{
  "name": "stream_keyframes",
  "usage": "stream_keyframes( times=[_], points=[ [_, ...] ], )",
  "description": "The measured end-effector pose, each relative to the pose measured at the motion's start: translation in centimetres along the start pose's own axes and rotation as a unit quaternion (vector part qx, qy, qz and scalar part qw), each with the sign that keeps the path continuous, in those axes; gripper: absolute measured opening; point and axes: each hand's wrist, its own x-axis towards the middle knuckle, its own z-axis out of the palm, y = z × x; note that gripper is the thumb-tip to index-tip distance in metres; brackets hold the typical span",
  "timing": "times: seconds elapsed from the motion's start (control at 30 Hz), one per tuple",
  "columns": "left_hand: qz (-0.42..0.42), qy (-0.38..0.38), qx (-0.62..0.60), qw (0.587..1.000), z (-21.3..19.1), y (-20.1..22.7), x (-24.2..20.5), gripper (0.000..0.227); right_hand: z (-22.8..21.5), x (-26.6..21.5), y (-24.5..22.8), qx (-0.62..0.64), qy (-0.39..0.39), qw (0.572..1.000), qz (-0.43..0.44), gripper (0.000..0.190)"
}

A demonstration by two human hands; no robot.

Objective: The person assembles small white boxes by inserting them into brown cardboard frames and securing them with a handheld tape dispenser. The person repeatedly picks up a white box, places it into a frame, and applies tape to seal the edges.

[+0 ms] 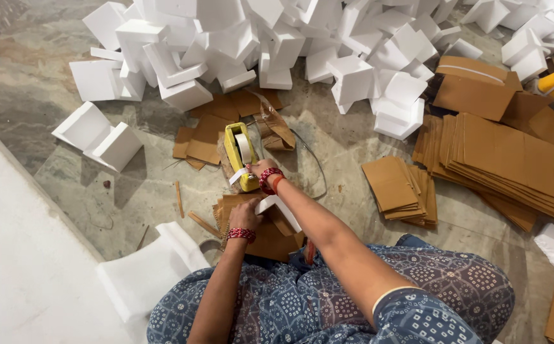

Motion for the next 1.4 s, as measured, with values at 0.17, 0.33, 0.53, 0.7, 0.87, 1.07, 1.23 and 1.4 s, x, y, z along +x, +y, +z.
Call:
stream_keyframes(
  times=[0.17,0.33,0.53,0.7,0.87,1.07,1.23,1.4],
  points=[
    [-0.004,0.016,-0.013,1.0,-0.3,0.0,0.1,0.047,-0.5,-3.3,2.5,0.097,0.051,0.987,-0.116,0.033],
    [-0.006,0.016,-0.042,0.999,-0.1,-0.3,0.6,0.044,-3.3,-9.5,5.8,0.273,-0.061,0.958,-0.064,0.034],
    [-0.02,0.029,-0.045,0.998,0.2,-0.3,0.2,0.049,-4.9,-17.7,6.4,0.39,-0.098,0.915,0.04,0.025],
    [-0.021,0.029,-0.044,0.998,-1.1,0.9,-0.2,0.05,-3.5,-21.4,6.4,0.293,0.013,0.954,-0.06,0.025],
    [-0.015,0.035,-0.034,0.999,-1.9,1.8,-0.4,0.049,-0.6,-23.5,9.8,0.157,0.081,0.973,-0.151,0.008],
    [-0.041,-0.003,-0.044,0.998,-1.3,1.4,-0.6,0.046,4.7,-20.5,13.3,0.05,0.131,0.976,-0.168,0.016],
    [0.035,0.006,-0.058,0.998,0.1,-0.1,-0.5,0.05,9.4,-15.9,13.5,-0.121,0.242,0.946,-0.178,0.027],
    [0.011,-0.007,-0.023,1.0,0.3,-0.1,-0.2,0.05,10.7,-14.0,13.3,-0.177,0.296,0.908,-0.238,0.038]
  ],
)
